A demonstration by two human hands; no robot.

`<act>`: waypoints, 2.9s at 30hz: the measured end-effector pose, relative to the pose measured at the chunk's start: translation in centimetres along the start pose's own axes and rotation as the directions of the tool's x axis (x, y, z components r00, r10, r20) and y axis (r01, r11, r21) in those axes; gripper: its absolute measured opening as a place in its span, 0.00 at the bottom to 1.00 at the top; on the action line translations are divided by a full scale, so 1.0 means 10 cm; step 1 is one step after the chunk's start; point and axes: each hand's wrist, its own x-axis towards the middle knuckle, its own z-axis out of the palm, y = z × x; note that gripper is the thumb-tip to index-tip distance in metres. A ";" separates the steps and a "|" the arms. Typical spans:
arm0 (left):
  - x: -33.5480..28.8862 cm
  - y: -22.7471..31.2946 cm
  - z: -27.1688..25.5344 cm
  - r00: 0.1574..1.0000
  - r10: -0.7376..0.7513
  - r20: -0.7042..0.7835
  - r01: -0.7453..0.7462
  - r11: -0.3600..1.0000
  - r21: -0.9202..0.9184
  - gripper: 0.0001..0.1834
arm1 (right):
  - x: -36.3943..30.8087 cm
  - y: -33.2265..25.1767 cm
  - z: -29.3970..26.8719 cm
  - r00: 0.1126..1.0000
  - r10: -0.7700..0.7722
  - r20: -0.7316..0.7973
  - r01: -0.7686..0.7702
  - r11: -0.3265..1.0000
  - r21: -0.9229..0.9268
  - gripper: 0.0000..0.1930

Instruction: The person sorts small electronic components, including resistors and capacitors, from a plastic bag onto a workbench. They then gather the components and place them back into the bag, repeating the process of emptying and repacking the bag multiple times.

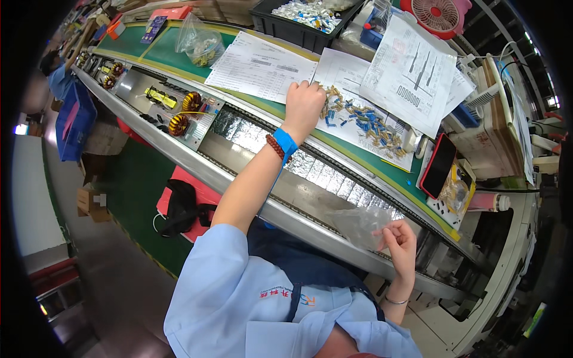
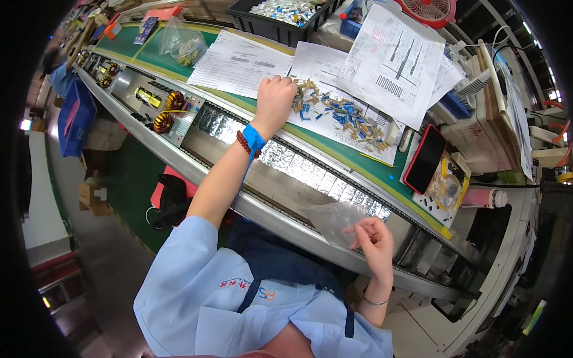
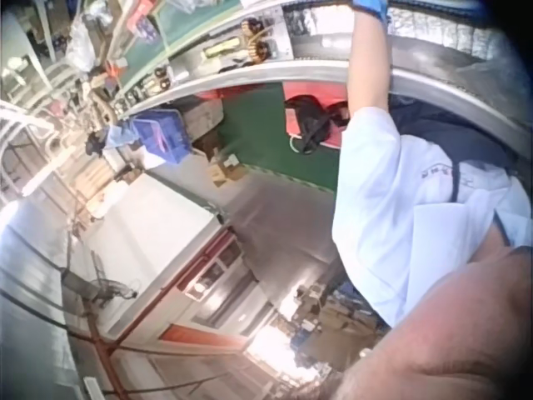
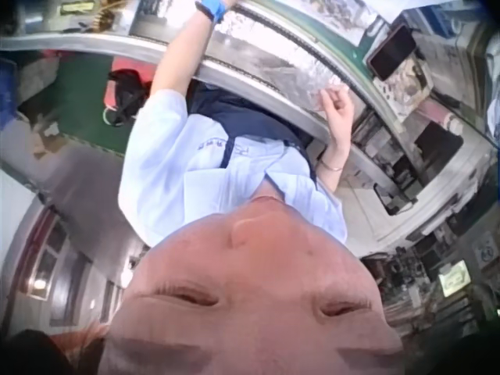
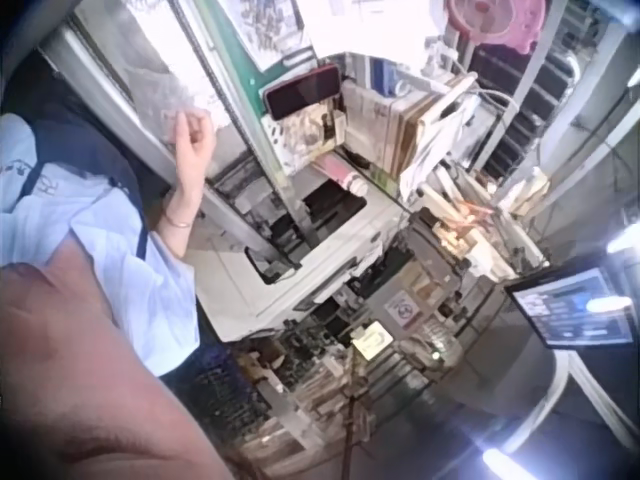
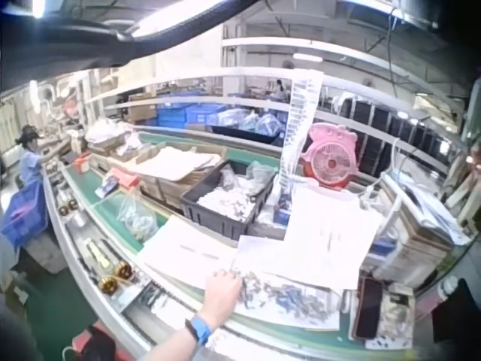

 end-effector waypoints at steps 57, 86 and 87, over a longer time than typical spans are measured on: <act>-0.94 0.53 -0.90 0.992 0.129 -0.004 -0.080 0.589 -0.804 0.25 | 2.36 -0.36 0.97 0.773 -0.579 0.258 0.537 0.381 -0.753 0.29; -0.76 0.48 -0.86 0.983 0.184 0.009 -0.072 0.430 -0.900 0.28 | 1.61 -0.25 0.08 0.876 -0.482 -0.016 0.229 0.444 -0.866 0.27; -0.75 0.49 -0.86 0.982 0.190 0.010 -0.075 0.434 -0.898 0.28 | 1.57 -0.22 0.05 0.878 -0.478 -0.019 0.226 0.449 -0.864 0.27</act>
